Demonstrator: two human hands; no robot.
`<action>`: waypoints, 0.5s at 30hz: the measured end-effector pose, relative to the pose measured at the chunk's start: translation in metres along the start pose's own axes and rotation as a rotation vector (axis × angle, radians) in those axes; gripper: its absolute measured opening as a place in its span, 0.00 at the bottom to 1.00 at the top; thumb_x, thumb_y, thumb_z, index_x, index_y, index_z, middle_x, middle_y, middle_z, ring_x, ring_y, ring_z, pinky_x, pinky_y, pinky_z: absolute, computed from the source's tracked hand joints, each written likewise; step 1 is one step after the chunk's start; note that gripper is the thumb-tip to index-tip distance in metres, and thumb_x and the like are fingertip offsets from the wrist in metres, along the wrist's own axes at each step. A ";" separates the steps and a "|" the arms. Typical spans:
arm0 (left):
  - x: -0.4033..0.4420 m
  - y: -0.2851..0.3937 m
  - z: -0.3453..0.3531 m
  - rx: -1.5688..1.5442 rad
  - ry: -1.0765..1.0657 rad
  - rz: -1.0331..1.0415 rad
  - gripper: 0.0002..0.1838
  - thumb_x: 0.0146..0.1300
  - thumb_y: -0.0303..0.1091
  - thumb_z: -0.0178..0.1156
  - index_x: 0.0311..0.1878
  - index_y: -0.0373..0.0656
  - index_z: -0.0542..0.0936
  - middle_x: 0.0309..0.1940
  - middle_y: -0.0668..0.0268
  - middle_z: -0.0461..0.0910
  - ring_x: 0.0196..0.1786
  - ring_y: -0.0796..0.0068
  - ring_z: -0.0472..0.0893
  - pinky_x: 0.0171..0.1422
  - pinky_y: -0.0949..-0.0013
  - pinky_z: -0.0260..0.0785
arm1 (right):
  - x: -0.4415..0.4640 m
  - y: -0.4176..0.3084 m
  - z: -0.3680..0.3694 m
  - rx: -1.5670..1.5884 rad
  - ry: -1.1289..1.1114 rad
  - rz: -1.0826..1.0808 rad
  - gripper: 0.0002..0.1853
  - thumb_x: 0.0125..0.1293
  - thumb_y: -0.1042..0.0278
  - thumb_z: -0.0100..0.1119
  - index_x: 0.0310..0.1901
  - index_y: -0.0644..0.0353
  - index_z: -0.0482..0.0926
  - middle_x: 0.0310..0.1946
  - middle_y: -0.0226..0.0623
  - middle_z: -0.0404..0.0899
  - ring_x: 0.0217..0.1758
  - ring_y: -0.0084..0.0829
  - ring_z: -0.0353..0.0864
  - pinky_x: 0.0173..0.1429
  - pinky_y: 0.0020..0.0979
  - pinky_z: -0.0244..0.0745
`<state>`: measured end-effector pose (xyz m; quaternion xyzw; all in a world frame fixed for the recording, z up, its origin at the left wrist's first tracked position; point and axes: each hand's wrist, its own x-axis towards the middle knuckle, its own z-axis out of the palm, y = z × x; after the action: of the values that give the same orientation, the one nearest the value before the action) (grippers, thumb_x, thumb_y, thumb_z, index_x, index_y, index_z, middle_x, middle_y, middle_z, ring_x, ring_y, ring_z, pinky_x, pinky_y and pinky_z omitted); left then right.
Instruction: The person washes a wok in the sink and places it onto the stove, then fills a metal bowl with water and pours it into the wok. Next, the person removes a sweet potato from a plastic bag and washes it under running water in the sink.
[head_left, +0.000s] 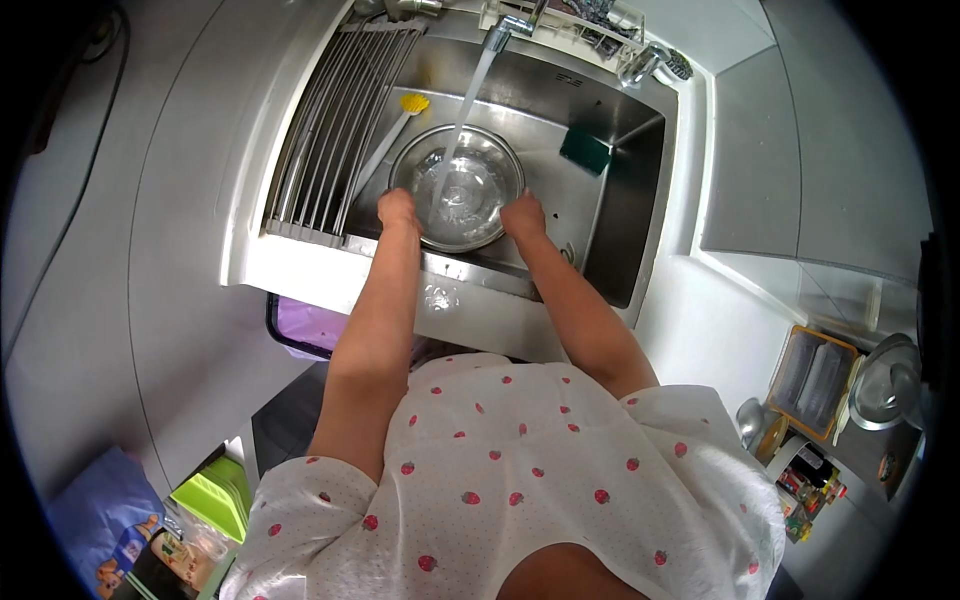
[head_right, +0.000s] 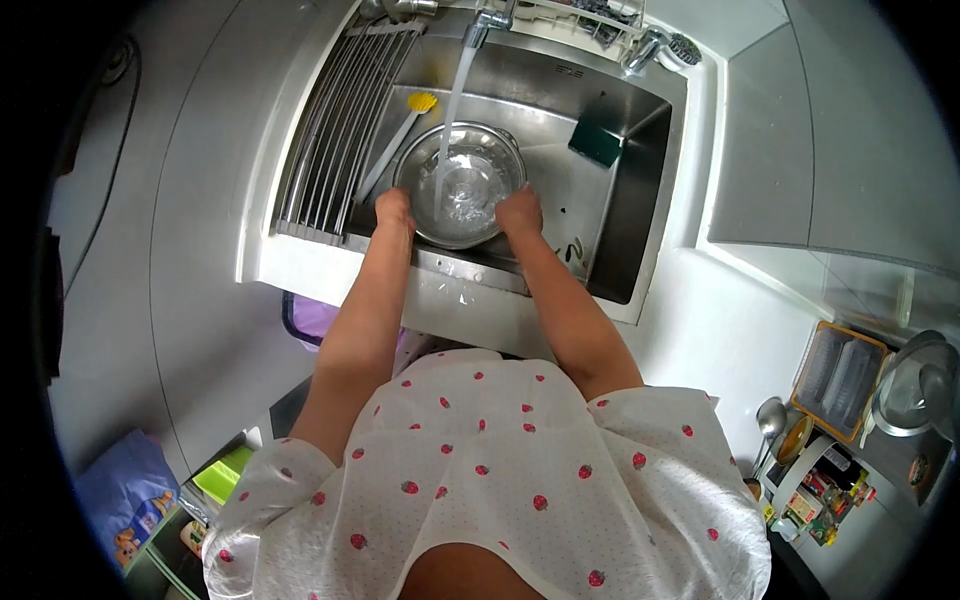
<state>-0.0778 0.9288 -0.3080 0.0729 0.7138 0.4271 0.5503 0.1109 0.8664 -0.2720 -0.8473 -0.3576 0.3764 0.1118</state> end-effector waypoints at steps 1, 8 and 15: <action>-0.002 0.002 -0.001 0.003 -0.029 -0.041 0.23 0.50 0.25 0.45 0.52 0.29 0.69 0.53 0.55 0.69 0.52 0.61 0.71 0.55 0.61 0.63 | 0.000 0.000 0.000 -0.005 0.007 0.007 0.27 0.52 0.69 0.50 0.55 0.67 0.62 0.54 0.53 0.64 0.56 0.50 0.67 0.58 0.38 0.64; -0.020 0.010 -0.001 0.082 0.066 0.005 0.22 0.50 0.26 0.45 0.51 0.33 0.71 0.52 0.55 0.69 0.52 0.62 0.71 0.55 0.61 0.62 | -0.001 0.003 0.000 0.042 0.042 -0.075 0.25 0.51 0.69 0.50 0.52 0.68 0.65 0.52 0.56 0.65 0.55 0.50 0.67 0.57 0.39 0.65; -0.023 0.010 -0.003 0.087 0.010 0.011 0.20 0.48 0.26 0.45 0.47 0.33 0.73 0.48 0.55 0.71 0.48 0.62 0.72 0.52 0.62 0.63 | -0.008 -0.003 -0.001 0.025 0.081 -0.080 0.25 0.49 0.70 0.50 0.51 0.70 0.65 0.51 0.57 0.66 0.54 0.51 0.67 0.57 0.38 0.65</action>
<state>-0.0748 0.9205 -0.2844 0.0986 0.7340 0.3988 0.5408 0.1066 0.8634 -0.2656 -0.8454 -0.3816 0.3415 0.1515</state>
